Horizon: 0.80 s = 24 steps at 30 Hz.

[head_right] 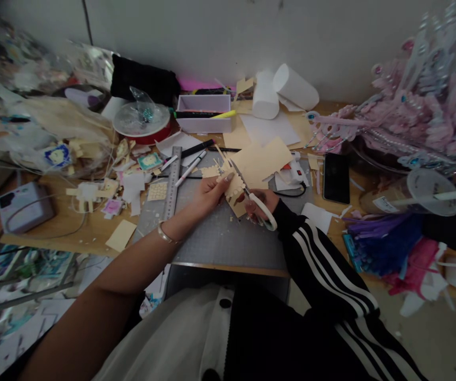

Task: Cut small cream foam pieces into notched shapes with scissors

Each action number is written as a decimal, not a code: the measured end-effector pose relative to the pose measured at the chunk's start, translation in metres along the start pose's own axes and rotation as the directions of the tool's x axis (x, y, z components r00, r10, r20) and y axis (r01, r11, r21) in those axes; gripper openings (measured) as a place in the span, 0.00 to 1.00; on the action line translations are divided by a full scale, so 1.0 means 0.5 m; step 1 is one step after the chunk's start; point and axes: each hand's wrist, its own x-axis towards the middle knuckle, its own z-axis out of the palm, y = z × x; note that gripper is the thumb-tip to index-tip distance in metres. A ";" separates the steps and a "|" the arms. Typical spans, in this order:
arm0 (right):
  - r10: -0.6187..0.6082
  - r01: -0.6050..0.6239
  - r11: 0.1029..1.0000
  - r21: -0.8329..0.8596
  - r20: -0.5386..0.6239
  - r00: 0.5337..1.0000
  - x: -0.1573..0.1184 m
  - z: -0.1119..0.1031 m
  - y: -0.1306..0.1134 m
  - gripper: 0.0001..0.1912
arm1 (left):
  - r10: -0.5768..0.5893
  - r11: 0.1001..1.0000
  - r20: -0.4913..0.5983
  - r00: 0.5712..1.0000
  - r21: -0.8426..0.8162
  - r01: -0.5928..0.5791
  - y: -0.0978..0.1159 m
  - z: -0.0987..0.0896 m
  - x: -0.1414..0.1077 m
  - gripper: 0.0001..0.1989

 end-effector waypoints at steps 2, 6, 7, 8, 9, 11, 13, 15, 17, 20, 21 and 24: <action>-0.017 0.017 1.000 -0.009 0.012 1.000 0.002 -0.004 0.011 0.32 | -0.004 1.000 -0.013 1.000 0.013 0.004 -0.002 0.003 0.000 0.33; -0.055 0.055 0.998 -0.011 -0.002 0.998 0.006 -0.010 0.027 0.31 | -0.030 0.999 0.006 1.000 0.027 0.030 -0.003 0.009 -0.003 0.34; -0.068 0.068 0.998 -0.014 -0.013 0.998 0.007 -0.009 0.027 0.31 | -0.032 0.999 0.012 0.999 0.027 0.031 -0.003 0.010 -0.003 0.34; -0.081 0.081 0.996 -0.021 -0.022 0.996 0.007 -0.007 0.025 0.30 | -0.030 0.999 0.016 0.999 0.026 0.029 -0.003 0.011 -0.004 0.34; -0.093 0.092 0.995 -0.031 -0.028 0.995 0.006 -0.005 0.021 0.30 | -0.024 0.999 0.017 1.000 0.026 0.024 -0.004 0.012 -0.004 0.34; -0.117 0.115 0.993 -0.039 -0.054 0.992 0.006 0.004 0.012 0.30 | -0.013 1.000 0.018 1.000 0.028 0.013 -0.008 0.014 -0.005 0.34; -0.119 0.119 0.993 -0.013 -0.085 0.989 0.007 0.016 0.003 0.32 | -0.015 0.999 0.025 1.000 0.032 0.015 -0.013 0.016 -0.005 0.34; -0.105 0.109 0.993 0.038 -0.112 0.988 0.008 0.028 -0.002 0.33 | -0.022 0.999 0.023 0.999 0.039 0.021 -0.020 0.019 -0.005 0.34; -0.078 0.090 0.992 0.084 -0.133 0.988 0.010 0.038 -0.004 0.34 | -0.024 0.999 0.023 0.999 0.046 0.023 -0.026 0.021 -0.004 0.34; -0.064 0.086 0.988 0.130 -0.165 0.984 0.011 0.048 -0.005 0.34 | -0.018 0.999 0.039 0.999 0.047 0.016 -0.031 0.022 -0.003 0.34; -0.069 0.093 0.986 0.136 -0.171 0.983 0.011 0.050 -0.006 0.34 | -0.018 0.999 0.041 0.999 0.050 0.016 -0.032 0.022 -0.003 0.34; -0.084 0.107 0.987 0.122 -0.183 0.980 0.008 0.054 -0.010 0.33 | -0.032 0.997 0.053 0.998 0.067 0.029 -0.032 0.022 -0.002 0.34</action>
